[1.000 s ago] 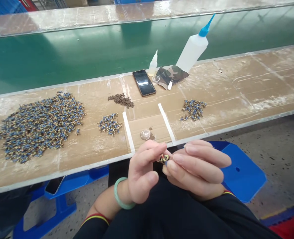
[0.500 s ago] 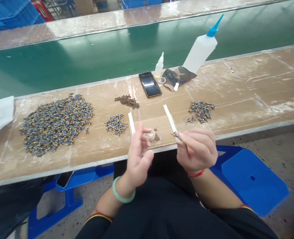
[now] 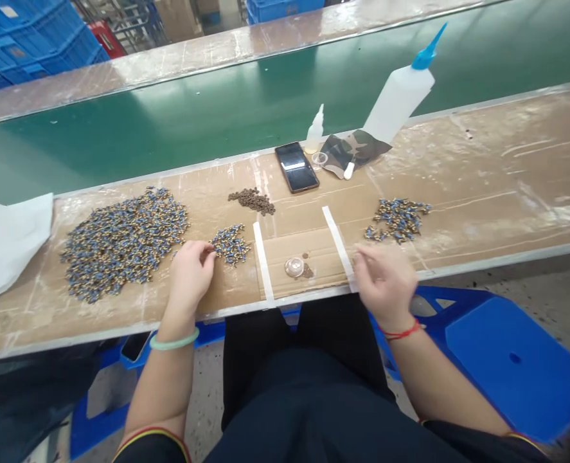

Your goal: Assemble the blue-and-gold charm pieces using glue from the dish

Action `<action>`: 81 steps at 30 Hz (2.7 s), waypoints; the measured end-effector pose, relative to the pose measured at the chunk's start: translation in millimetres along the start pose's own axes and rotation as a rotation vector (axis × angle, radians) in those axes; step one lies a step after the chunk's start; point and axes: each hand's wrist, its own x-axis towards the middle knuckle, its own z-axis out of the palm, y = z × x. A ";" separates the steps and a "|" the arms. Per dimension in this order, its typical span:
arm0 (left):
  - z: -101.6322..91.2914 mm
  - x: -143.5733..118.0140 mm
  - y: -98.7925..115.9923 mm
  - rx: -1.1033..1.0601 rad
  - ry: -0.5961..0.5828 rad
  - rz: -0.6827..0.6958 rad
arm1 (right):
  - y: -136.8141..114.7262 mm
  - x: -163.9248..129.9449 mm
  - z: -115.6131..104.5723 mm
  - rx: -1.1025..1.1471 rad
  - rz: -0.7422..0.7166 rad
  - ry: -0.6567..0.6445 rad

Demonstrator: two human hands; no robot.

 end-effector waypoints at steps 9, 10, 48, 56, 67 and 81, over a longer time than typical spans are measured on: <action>-2.3 -10.7 -18.3 -0.056 0.111 -0.159 | -41.7 -23.3 16.5 0.207 -0.097 0.016; -1.6 -17.0 -19.6 -0.136 0.159 -0.184 | -44.9 -23.6 15.4 0.242 -0.084 0.021; 62.4 101.4 63.2 0.292 -0.149 0.569 | -38.4 -44.2 15.7 1.047 0.625 -0.298; 55.2 100.7 71.1 0.391 -0.235 0.635 | -38.5 -44.0 14.5 1.054 0.628 -0.251; 48.5 100.4 65.0 0.148 -0.233 0.551 | -34.6 -51.6 12.6 1.018 0.634 -0.243; 9.9 17.6 100.1 -1.439 -0.517 0.000 | -27.6 -48.3 15.7 0.981 0.633 -0.203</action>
